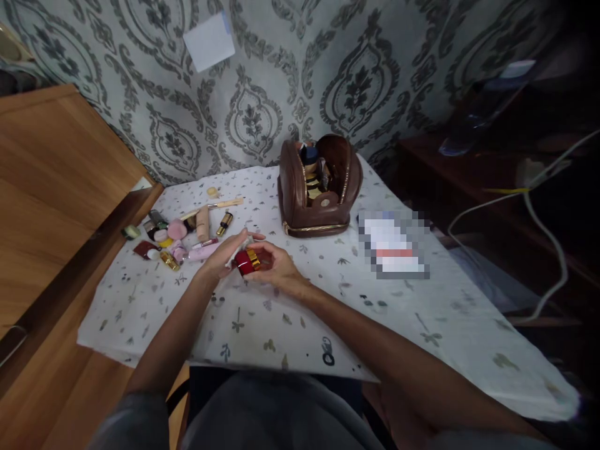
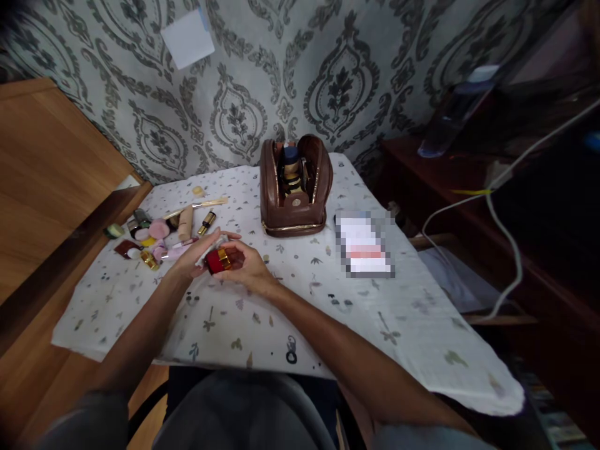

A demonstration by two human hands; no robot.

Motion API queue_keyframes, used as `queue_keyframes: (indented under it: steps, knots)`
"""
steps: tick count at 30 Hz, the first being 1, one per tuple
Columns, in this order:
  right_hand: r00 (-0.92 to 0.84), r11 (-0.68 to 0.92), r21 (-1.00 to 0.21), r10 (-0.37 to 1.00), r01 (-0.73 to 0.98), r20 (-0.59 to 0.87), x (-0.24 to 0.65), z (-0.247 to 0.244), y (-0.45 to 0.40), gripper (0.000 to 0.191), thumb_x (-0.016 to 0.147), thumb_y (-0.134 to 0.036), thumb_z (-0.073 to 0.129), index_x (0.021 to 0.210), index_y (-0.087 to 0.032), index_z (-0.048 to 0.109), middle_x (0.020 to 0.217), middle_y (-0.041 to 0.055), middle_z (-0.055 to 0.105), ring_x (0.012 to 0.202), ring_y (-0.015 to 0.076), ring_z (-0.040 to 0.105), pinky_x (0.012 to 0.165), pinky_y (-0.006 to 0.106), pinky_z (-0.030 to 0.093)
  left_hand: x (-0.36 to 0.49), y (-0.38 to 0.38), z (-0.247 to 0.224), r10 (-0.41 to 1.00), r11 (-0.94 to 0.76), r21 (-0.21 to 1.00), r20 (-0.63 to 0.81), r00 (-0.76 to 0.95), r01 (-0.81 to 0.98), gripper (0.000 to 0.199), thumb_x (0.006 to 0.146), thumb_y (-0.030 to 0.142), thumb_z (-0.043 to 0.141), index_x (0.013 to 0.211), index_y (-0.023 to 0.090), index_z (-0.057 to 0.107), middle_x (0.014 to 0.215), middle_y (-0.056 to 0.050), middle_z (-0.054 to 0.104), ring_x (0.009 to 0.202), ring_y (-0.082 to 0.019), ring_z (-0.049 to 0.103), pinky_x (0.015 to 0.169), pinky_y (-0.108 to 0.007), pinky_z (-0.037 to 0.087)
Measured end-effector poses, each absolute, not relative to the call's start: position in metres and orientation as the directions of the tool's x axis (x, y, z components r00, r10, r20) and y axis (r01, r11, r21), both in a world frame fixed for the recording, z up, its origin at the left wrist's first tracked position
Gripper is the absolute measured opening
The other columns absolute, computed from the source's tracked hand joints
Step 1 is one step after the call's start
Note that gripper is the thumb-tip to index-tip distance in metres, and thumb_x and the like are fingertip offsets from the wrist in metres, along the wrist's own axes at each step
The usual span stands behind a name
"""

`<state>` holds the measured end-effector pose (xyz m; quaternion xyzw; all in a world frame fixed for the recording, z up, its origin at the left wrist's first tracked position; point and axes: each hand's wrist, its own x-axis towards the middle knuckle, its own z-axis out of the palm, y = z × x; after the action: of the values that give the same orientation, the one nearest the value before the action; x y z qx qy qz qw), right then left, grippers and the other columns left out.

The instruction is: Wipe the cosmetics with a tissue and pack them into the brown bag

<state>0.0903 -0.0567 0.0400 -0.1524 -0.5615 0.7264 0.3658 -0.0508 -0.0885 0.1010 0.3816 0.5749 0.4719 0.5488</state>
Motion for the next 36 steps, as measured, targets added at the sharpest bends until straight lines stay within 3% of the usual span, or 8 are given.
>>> queue_keyframes:
  steps: [4,11,15,19,23,27,32,36]
  knots:
    - [-0.549,-0.026,-0.932,0.815,-0.36,0.189,0.091,0.043,-0.054,0.058,0.055,-0.038,0.087,0.101,-0.022,0.056,0.098,0.0019,0.067,0.092,0.0196,0.065,0.083,0.035,0.053,-0.034,-0.093,0.084,0.929,0.192,0.874,-0.309,-0.206,-0.447,0.047,0.09,0.056,0.057,0.102,0.012,0.07,0.092,-0.011,0.076,0.091,-0.025,0.073,0.073,-0.031,0.06]
    - [-0.317,0.534,-0.84,0.816,0.093,0.484,0.099,0.042,-0.052,0.046,0.066,-0.031,0.081,0.106,-0.021,0.058,0.106,0.0078,0.062,0.101,0.027,0.058,0.09,0.041,0.049,-0.005,-0.107,0.073,0.936,0.213,0.729,-0.343,-0.078,-0.651,0.059,0.093,0.065,0.044,0.106,0.012,0.068,0.105,-0.012,0.075,0.103,-0.025,0.07,0.085,-0.035,0.06]
    - [-0.37,0.647,-0.745,0.74,0.162,0.562,0.102,0.045,-0.051,0.04,0.073,-0.027,0.075,0.109,-0.02,0.06,0.106,0.0097,0.06,0.103,0.0288,0.056,0.092,0.043,0.047,-0.008,-0.11,0.072,0.926,0.185,0.75,-0.35,-0.143,-0.635,0.045,0.096,0.053,0.049,0.108,0.015,0.067,0.105,-0.009,0.075,0.097,-0.02,0.071,0.081,-0.03,0.06]
    - [-0.478,0.668,-0.744,0.66,0.021,0.579,0.106,0.053,-0.05,0.046,0.071,-0.024,0.074,0.114,-0.021,0.058,0.113,0.0095,0.06,0.111,0.0279,0.054,0.099,0.044,0.044,-0.021,-0.109,0.075,0.868,0.136,0.787,-0.388,-0.311,-0.602,0.022,0.093,0.037,0.059,0.097,0.017,0.067,0.087,-0.002,0.075,0.072,-0.013,0.069,0.061,-0.021,0.057]
    - [-0.606,0.429,-0.883,0.656,-0.19,0.449,0.109,0.06,-0.052,0.054,0.076,-0.026,0.072,0.127,-0.023,0.054,0.127,0.0071,0.06,0.121,0.0234,0.055,0.106,0.04,0.041,-0.03,-0.111,0.083,0.865,0.274,0.777,-0.457,-0.207,-0.567,0.036,0.089,0.051,0.057,0.083,0.016,0.064,0.065,0.0,0.067,0.047,-0.012,0.059,0.036,-0.019,0.04]
    - [-0.705,0.193,-0.946,0.631,-0.261,0.324,0.107,0.057,-0.054,0.063,0.075,-0.034,0.075,0.132,-0.022,0.053,0.125,0.0062,0.063,0.114,0.0214,0.061,0.099,0.035,0.048,-0.032,-0.114,0.082,0.873,0.366,0.746,-0.482,-0.072,-0.556,0.049,0.086,0.063,0.056,0.071,0.016,0.057,0.049,0.004,0.053,0.031,-0.006,0.04,0.029,-0.015,0.026]
    - [-0.572,0.437,-0.892,0.704,-0.118,0.421,0.103,0.044,-0.052,0.061,0.073,-0.028,0.077,0.13,-0.021,0.057,0.125,0.0082,0.063,0.114,0.0231,0.061,0.102,0.038,0.046,-0.035,-0.111,0.075,0.863,0.437,0.77,-0.505,-0.025,-0.464,0.055,0.084,0.069,0.055,0.07,0.016,0.053,0.043,0.006,0.045,0.027,-0.004,0.034,0.028,-0.013,0.016]
    - [-0.562,0.607,-0.789,0.688,0.097,0.46,0.104,0.039,-0.052,0.061,0.076,-0.027,0.077,0.132,-0.022,0.055,0.116,0.0091,0.064,0.108,0.0243,0.062,0.096,0.039,0.05,-0.038,-0.109,0.075,0.887,0.372,0.887,-0.426,-0.176,-0.274,0.053,0.081,0.069,0.06,0.075,0.016,0.053,0.047,0.005,0.049,0.03,-0.005,0.039,0.031,-0.014,0.017]
